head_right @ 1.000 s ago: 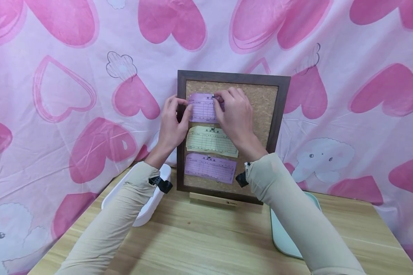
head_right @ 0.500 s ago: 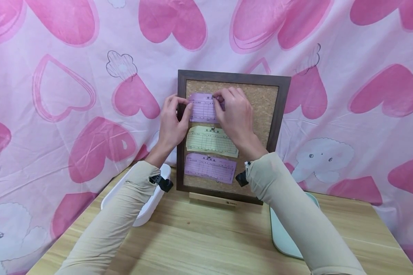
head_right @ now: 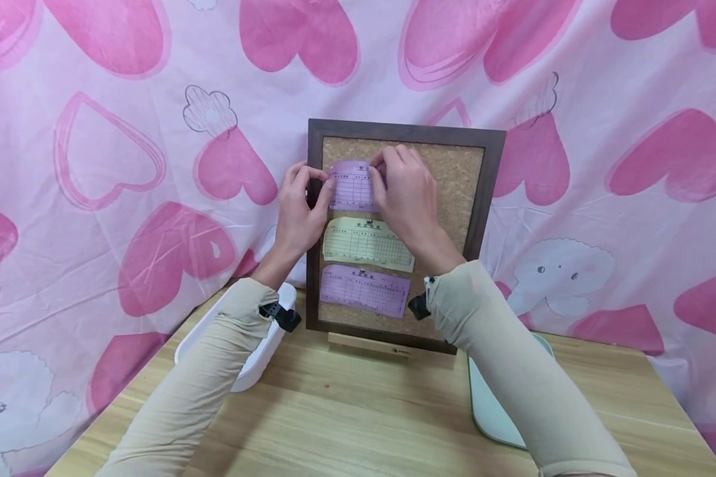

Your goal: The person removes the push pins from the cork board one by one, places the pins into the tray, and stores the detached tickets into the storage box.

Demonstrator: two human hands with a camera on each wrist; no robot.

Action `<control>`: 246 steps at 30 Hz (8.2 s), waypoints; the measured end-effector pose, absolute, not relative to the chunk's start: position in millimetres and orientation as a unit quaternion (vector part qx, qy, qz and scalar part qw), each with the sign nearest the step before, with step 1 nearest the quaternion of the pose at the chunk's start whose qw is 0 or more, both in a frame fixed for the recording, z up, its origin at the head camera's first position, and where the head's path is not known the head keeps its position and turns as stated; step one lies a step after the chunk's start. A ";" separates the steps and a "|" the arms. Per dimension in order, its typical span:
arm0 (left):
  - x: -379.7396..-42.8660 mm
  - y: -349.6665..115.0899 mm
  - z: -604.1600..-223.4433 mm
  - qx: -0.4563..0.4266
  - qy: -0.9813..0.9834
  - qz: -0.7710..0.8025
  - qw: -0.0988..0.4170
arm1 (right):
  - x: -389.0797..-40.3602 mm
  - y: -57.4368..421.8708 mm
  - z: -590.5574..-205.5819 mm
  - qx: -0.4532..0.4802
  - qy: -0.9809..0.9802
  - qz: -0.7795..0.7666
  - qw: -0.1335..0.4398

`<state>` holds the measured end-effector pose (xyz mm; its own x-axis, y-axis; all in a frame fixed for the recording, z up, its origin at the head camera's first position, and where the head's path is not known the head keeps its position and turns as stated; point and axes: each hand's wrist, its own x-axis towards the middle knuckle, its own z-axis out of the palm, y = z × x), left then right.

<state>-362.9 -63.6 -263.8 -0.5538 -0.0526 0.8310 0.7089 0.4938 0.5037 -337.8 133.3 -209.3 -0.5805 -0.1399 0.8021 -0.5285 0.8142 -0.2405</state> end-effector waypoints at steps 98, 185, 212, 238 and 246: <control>-316.1 -154.1 -351.0 -0.183 -0.532 -0.722 0.403 | -216.8 346.4 -389.6 0.025 -0.891 0.290 0.349; -320.4 -217.9 -390.4 -0.140 -0.941 -0.289 0.109 | -235.8 402.6 -454.1 0.050 -0.975 0.215 0.021; -313.1 -212.5 -381.4 -0.150 -0.955 -0.247 0.063 | -234.9 402.9 -456.3 0.057 -0.979 0.190 0.035; -308.7 -178.3 -367.7 -0.214 -0.905 -0.338 0.143 | -235.2 391.2 -436.6 0.087 -0.965 0.216 0.123; -305.7 -157.8 -362.2 -0.253 -0.851 -0.419 0.188 | -228.5 367.3 -419.8 0.088 -0.941 0.230 0.232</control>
